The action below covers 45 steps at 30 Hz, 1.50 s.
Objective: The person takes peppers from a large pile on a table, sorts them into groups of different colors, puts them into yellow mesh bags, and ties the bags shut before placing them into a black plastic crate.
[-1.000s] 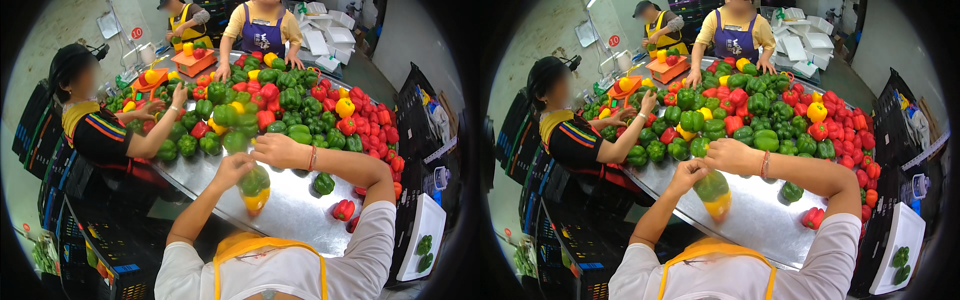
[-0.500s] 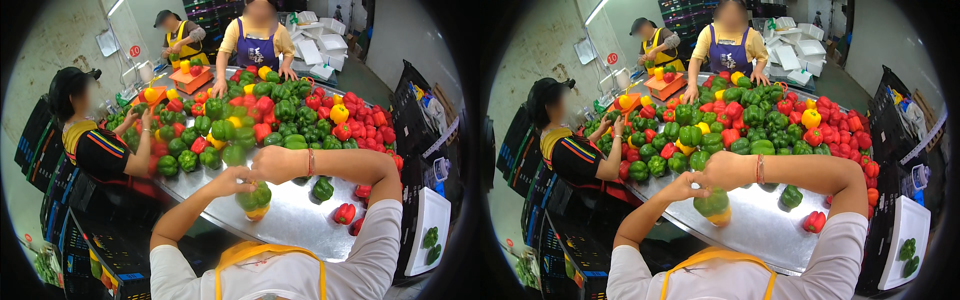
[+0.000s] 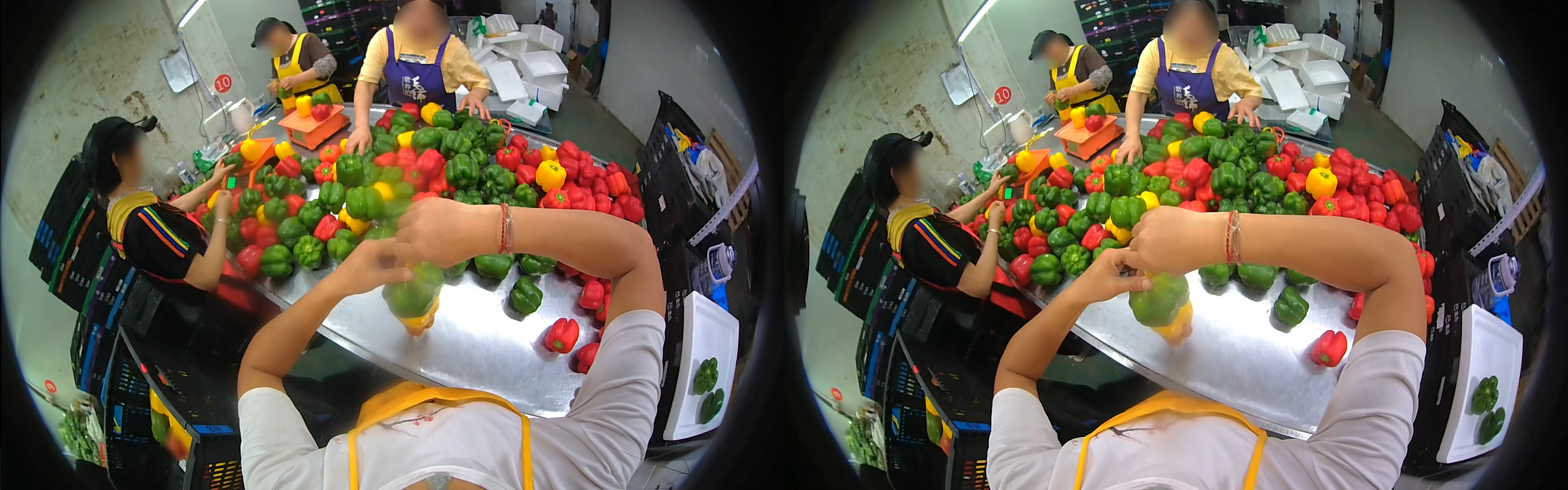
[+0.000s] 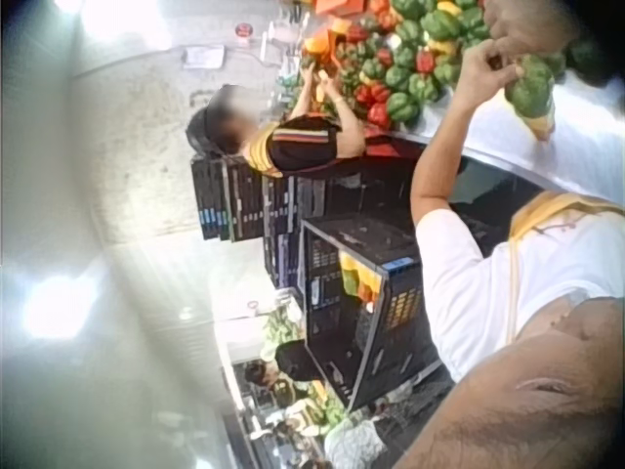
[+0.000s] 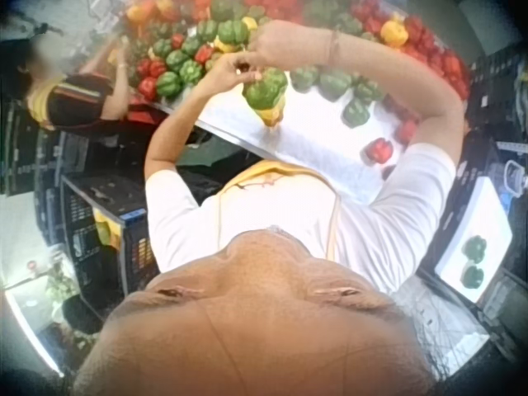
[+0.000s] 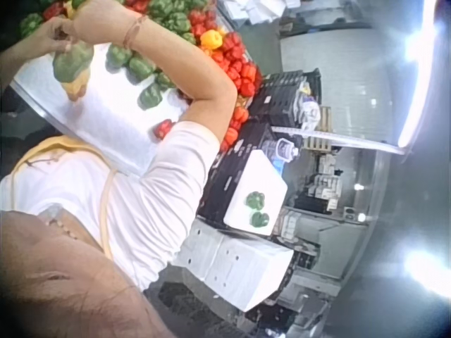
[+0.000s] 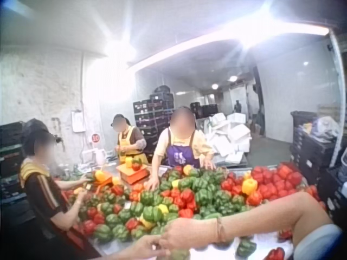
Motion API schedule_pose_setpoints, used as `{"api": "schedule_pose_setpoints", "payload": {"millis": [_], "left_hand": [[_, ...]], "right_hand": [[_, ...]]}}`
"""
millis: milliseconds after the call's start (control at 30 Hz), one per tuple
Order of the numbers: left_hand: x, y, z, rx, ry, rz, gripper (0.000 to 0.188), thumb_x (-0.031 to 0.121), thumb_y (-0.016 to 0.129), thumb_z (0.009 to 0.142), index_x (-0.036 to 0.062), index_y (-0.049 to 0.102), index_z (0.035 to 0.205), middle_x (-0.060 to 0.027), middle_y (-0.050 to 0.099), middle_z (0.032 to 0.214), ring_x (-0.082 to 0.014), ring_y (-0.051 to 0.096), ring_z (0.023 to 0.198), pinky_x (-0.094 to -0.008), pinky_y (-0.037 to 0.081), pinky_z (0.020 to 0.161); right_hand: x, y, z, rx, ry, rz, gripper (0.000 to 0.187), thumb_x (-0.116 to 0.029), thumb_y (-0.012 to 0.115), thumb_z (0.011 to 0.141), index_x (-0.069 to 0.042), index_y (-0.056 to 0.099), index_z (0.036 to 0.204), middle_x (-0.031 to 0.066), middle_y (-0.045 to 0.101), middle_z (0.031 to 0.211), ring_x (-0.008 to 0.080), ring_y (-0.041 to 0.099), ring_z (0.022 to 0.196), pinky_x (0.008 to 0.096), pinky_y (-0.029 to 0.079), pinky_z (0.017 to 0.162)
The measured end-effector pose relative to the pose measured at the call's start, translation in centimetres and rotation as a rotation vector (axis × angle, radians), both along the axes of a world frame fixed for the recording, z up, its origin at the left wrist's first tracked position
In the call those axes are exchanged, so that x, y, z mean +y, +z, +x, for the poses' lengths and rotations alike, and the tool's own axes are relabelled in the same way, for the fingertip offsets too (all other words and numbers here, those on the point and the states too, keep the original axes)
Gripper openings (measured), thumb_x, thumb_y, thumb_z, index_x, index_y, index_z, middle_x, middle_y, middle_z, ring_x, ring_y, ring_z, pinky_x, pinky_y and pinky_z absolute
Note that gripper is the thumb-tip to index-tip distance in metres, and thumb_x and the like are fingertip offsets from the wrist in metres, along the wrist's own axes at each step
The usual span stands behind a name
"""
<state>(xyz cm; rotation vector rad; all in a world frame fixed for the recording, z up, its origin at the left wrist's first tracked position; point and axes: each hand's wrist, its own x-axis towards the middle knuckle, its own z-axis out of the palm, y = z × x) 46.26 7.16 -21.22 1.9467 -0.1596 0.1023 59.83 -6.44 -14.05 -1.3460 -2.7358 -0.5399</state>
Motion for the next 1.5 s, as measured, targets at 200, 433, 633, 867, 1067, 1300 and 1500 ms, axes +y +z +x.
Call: {"api": "schedule_pose_setpoints", "payload": {"millis": [200, 433, 633, 867, 1067, 1300, 1500], "left_hand": [[0.5, 1.0, 0.8, 0.213, -0.070, -0.139, 0.021, 0.012, 0.066, 0.075, 0.0019, 0.061, 0.094, 0.0015, 0.059, 0.081, -0.0064, 0.051, 0.076, -0.0240, 0.042, 0.070], [-0.8, 2.7, 3.0, 0.154, 0.010, 0.126, 0.014, 0.007, 0.062, 0.076, -0.0004, 0.059, 0.087, -0.0016, 0.059, 0.079, -0.0074, 0.054, 0.071, -0.0219, 0.044, 0.063], [-3.0, 6.2, 6.7, -0.050, 0.209, 0.513, 0.017, 0.016, 0.063, 0.069, 0.0005, 0.062, 0.074, -0.0085, 0.061, 0.064, -0.0163, 0.059, 0.058, -0.0286, 0.048, 0.058], [-4.3, 10.8, 11.6, -0.289, 0.361, 0.628, 0.012, 0.000, 0.059, 0.072, -0.0035, 0.061, 0.084, -0.0037, 0.061, 0.071, -0.0064, 0.056, 0.062, -0.0195, 0.046, 0.056], [-9.6, 18.0, 12.5, -0.281, 0.245, 0.318, 0.013, 0.001, 0.061, 0.077, -0.0025, 0.059, 0.089, -0.0035, 0.060, 0.078, -0.0059, 0.053, 0.064, -0.0195, 0.044, 0.056], [-9.2, 23.0, 12.1, -0.273, 0.045, -0.013, 0.007, 0.004, 0.059, 0.081, 0.0006, 0.059, 0.087, -0.0042, 0.060, 0.077, -0.0092, 0.055, 0.063, -0.0206, 0.047, 0.057], [-15.1, 27.7, 10.4, -0.515, 0.009, 0.238, 0.008, 0.006, 0.060, 0.079, 0.0024, 0.057, 0.086, -0.0045, 0.059, 0.077, -0.0088, 0.054, 0.063, -0.0199, 0.046, 0.057]], "right_hand": [[-1.0, 0.4, 1.0, -0.005, -0.085, -0.045, 0.026, -0.012, 0.057, 0.066, -0.009, 0.054, 0.091, 0.0039, 0.056, 0.070, 0.0229, 0.056, 0.070, 0.0338, 0.044, 0.060], [-4.1, 0.2, 2.6, 0.217, -0.275, -0.061, 0.006, -0.012, 0.056, 0.070, -0.007, 0.058, 0.073, 0.0073, 0.057, 0.065, 0.0259, 0.056, 0.062, 0.0352, 0.045, 0.057], [-6.8, -2.8, 4.5, 1.210, -0.483, -0.135, 0.019, -0.017, 0.054, 0.083, -0.003, 0.056, 0.071, 0.0048, 0.054, 0.053, 0.0143, 0.050, 0.045, 0.0285, 0.042, 0.047], [-3.8, -3.2, 0.4, 2.843, 0.434, -0.066, 0.014, -0.015, 0.048, 0.090, -0.003, 0.054, 0.088, 0.0018, 0.055, 0.073, 0.0103, 0.053, 0.061, 0.0226, 0.046, 0.054], [-2.7, 2.5, -2.1, 2.383, 0.526, 0.972, 0.016, -0.016, 0.047, 0.090, -0.003, 0.055, 0.088, 0.0001, 0.055, 0.071, 0.0068, 0.052, 0.061, 0.0205, 0.044, 0.055], [-3.2, 6.2, -1.9, 1.465, -0.108, 1.484, 0.011, -0.008, 0.049, 0.087, 0.001, 0.054, 0.089, 0.0090, 0.055, 0.064, 0.0203, 0.055, 0.058, 0.0292, 0.043, 0.053], [-6.0, 9.9, -0.5, 1.231, 0.142, 1.626, 0.013, 0.002, 0.053, 0.079, 0.000, 0.055, 0.091, 0.0121, 0.055, 0.071, 0.0260, 0.055, 0.061, 0.0321, 0.043, 0.055]]}}
